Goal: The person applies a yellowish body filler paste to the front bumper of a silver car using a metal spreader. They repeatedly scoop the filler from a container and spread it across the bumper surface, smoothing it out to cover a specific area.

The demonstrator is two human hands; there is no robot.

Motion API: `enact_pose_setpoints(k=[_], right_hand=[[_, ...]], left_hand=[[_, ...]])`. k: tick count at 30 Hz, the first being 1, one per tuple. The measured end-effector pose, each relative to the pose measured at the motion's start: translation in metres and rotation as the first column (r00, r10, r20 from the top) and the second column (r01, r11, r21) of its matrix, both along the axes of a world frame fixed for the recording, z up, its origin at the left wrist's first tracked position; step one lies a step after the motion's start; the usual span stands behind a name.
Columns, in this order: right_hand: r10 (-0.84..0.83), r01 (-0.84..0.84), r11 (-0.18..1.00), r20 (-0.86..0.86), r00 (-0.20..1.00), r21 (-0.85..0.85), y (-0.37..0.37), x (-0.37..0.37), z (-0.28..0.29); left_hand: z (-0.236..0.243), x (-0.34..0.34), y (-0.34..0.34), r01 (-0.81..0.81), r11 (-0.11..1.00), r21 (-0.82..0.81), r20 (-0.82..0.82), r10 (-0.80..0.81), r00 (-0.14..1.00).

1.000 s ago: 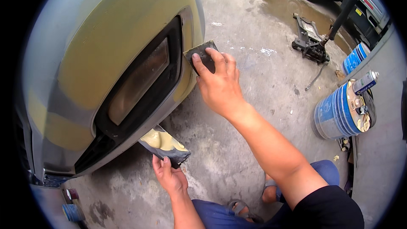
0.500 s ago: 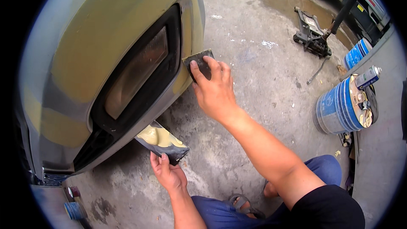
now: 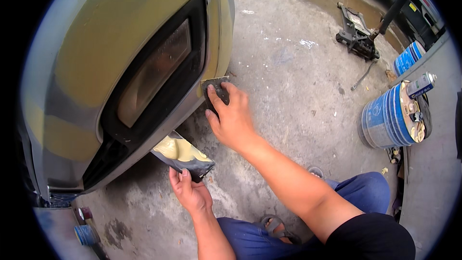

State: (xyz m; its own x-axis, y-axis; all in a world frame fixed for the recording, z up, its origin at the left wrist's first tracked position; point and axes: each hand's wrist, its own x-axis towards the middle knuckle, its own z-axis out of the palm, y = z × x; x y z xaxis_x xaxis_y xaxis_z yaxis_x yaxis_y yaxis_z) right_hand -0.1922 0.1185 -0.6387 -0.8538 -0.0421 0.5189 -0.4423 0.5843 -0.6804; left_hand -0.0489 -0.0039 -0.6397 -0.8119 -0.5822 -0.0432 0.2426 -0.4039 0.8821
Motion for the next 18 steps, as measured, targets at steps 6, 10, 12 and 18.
enact_pose_setpoints(k=[6, 10, 12, 18], right_hand=[[0.091, -0.087, 0.995, 0.073, 0.993, -0.047, -0.003, 0.017, -0.004], [0.352, -0.3, 0.921, 0.202, 0.914, -0.248, 0.015, 0.037, 0.001], [0.613, -0.449, 0.744, 0.237, 0.754, -0.495, 0.033, 0.049, 0.012], [0.742, -0.589, 0.67, 0.376, 0.555, -0.452, 0.08, 0.059, -0.016]], left_hand=[[-0.001, -0.001, 0.003, 0.0, 1.0, 0.008, -0.004, 0.0, 1.0], [0.006, -0.002, 0.005, 0.017, 0.992, 0.127, -0.017, -0.014, 1.0], [0.01, 0.0, 0.003, 0.025, 0.982, 0.188, -0.008, -0.024, 1.0], [0.012, -0.007, 0.01, 0.075, 0.974, 0.215, -0.056, -0.064, 0.996]])
